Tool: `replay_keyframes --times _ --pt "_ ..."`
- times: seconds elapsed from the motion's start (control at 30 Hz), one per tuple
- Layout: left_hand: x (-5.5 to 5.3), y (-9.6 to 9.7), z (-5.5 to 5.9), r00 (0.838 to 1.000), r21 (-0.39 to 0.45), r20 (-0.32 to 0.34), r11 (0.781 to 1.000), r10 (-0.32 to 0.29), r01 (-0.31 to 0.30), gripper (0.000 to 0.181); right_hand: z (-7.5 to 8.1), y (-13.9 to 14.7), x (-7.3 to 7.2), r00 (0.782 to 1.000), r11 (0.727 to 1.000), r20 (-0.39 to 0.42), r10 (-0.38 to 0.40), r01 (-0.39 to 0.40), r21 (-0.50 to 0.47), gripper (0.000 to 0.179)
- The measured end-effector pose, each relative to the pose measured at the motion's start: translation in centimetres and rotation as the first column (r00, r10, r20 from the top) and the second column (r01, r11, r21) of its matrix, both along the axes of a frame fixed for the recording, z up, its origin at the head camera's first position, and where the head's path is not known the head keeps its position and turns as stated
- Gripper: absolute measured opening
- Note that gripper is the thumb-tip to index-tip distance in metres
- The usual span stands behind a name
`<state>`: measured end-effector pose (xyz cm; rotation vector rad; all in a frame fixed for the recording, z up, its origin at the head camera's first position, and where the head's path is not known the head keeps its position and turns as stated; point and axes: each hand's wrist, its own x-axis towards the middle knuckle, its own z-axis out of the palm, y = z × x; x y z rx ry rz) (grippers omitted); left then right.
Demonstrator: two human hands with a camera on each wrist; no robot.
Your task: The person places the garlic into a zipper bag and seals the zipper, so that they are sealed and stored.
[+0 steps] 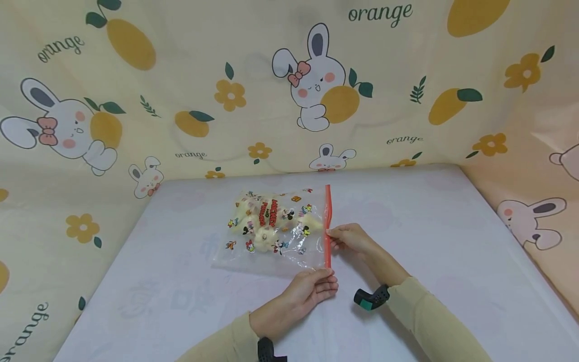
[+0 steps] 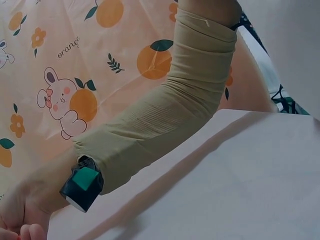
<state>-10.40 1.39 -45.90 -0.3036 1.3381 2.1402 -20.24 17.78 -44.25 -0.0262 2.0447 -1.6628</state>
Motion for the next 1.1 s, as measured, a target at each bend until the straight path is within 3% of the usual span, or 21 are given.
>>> replay_keyframes --times 0.4,0.67,1.1 --pt "-0.2 -0.3 0.0 1.000 -0.011 0.006 1.000 0.024 -0.024 0.015 -0.3 -1.2 -0.1 0.999 0.999 -0.022 -0.043 0.043 0.030 0.037" --pt "0.7 0.1 -0.2 1.000 -0.041 -0.017 0.999 -0.020 0.019 0.025 -0.3 -1.0 -0.9 0.986 0.984 -0.048 -0.161 0.164 0.072 0.040" --pt "0.9 0.4 -0.6 1.000 -0.010 -0.024 1.000 0.003 -0.003 0.013 -0.3 -0.3 -1.7 0.990 0.990 0.006 -0.139 0.139 0.008 0.030"
